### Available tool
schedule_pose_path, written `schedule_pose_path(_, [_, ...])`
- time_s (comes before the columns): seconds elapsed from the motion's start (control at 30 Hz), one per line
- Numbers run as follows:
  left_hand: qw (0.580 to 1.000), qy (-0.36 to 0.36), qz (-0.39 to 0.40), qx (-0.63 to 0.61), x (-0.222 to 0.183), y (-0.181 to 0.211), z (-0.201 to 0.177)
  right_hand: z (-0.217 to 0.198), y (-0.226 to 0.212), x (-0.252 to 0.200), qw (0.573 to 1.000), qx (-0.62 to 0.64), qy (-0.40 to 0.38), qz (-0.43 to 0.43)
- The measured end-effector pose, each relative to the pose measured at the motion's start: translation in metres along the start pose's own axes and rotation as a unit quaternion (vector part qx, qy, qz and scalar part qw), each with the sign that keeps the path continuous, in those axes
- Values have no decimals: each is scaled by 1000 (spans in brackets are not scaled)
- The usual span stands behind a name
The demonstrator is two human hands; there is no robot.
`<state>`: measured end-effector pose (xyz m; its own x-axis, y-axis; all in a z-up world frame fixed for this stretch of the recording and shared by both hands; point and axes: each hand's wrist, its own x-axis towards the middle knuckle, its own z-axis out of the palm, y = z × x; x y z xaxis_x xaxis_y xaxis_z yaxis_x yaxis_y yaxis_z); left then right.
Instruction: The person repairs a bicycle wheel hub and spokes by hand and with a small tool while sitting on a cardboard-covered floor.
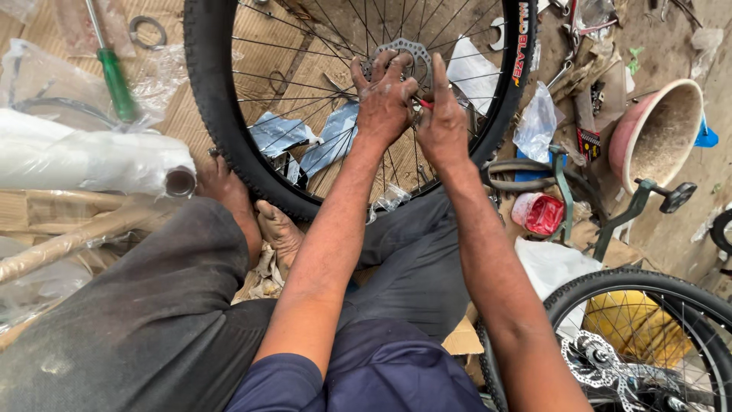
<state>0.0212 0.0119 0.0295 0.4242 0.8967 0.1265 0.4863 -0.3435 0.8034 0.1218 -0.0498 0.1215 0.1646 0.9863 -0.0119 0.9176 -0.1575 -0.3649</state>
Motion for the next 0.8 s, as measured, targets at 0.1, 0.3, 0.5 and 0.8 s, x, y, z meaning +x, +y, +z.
schedule_pose_path(0.1, [1000, 0, -1, -7, 1, 2, -3, -2, -4, 10, 993, 14, -24, 118])
schedule_pose_path(0.3, [997, -27, -22, -70, 1, 3, -13, -11, -13, -1, 982, -12, 65, 177])
schedule_pose_path(0.5, [991, 82, 35, -99, -5, -14, -9, -15, 6, -81, 901, 188, -167, 353])
schedule_pose_path(0.8, [937, 29, -278, -209, 7, -42, -46, 36, 21, -82, 994, -51, 54, 82])
